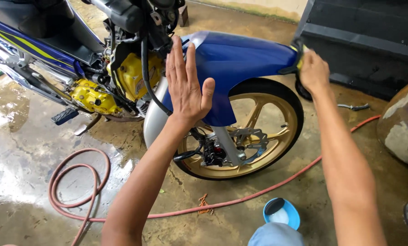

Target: The person cleans the front fender and fork area of a blue and yellow motorcycle using a yellow cloth. They wipe the blue plastic fender and the white fork guard, then dip the cloth into a small blue bowl containing a white substance before continuing to wipe the motorcycle.

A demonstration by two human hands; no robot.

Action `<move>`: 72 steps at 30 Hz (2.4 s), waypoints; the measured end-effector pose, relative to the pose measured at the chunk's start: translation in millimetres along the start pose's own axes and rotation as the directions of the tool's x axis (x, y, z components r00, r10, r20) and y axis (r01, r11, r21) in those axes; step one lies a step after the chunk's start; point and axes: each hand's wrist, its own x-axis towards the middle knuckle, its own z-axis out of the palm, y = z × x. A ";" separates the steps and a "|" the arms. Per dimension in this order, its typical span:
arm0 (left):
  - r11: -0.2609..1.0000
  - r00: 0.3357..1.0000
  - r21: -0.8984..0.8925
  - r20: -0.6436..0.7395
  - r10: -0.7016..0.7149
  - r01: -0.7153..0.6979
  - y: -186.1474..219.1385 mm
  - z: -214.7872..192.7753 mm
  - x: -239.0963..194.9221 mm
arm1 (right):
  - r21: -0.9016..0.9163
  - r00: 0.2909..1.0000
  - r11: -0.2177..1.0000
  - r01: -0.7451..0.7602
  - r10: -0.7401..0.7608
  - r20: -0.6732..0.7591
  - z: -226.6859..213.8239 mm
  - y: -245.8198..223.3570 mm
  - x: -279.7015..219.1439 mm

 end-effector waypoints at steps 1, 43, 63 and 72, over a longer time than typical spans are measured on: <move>1.000 1.000 -0.018 0.007 -0.006 0.006 -0.3 -0.8 -0.8 | 0.001 0.982 0.985 0.173 -0.172 -0.083 7.0 -15.6 2.2; 0.985 0.991 -0.123 0.048 0.128 -0.121 14.2 -76.7 -70.0 | -0.167 0.649 0.658 0.734 -0.752 -0.113 92.4 -211.0 -193.0; 0.859 0.958 -0.427 0.183 -0.223 0.281 23.6 -83.7 -72.2 | -0.758 0.314 0.031 0.652 -0.920 0.233 19.9 -309.8 -196.2; 0.818 0.987 -0.559 0.006 -0.161 0.137 0.1 -75.3 -69.3 | -0.630 0.442 0.375 0.680 -0.895 -0.055 72.2 -323.9 -148.2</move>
